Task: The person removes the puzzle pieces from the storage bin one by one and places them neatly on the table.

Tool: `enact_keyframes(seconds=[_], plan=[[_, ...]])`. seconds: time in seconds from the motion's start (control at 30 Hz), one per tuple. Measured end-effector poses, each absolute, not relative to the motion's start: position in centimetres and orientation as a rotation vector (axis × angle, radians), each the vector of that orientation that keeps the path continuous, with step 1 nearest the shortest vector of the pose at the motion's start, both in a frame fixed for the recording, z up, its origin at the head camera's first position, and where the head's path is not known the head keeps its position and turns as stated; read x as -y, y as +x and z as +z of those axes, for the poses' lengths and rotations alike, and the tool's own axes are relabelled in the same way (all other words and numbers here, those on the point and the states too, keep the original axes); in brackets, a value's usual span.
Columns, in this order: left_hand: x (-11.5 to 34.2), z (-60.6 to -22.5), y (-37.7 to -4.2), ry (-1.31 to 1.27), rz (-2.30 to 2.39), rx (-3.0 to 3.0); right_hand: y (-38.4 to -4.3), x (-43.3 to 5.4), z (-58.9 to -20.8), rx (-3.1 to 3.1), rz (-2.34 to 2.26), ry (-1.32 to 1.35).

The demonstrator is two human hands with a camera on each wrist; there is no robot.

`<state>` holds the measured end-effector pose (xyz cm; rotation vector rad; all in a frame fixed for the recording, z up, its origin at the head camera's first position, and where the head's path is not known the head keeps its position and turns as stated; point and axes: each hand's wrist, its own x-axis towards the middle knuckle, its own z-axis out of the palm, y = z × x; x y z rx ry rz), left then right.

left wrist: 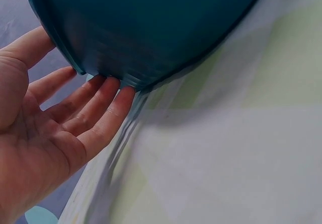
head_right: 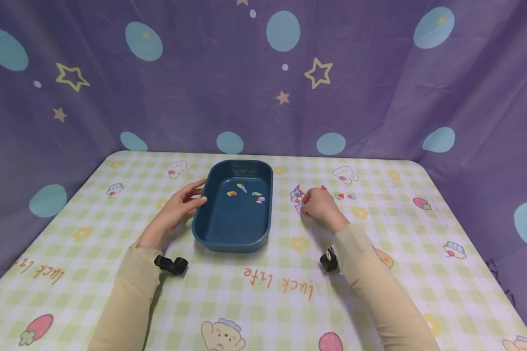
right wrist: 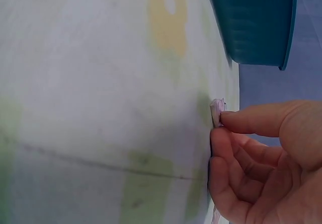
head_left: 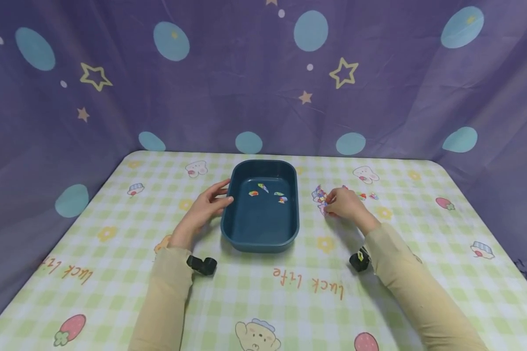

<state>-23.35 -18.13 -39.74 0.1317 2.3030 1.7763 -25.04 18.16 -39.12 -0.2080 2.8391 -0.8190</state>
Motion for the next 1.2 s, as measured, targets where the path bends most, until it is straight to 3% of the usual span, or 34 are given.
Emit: enact_keyframes(seconds=[0.53,0.9,1.2], plan=[[18.4,-40.2,-23.2,0.152,1.764,-2.328,-26.0,-16.1,-36.4,-2.871,-0.786,-0.289],[18.2,-40.1,-23.4,0.146,1.760,-2.336,-27.6,-11.6,-33.8,-2.990,-0.887,-0.497],[18.1,-39.8,-23.4,0.146,1.768,-2.327,-27.8,-9.1,-33.6,-3.057,-0.670,-0.724]])
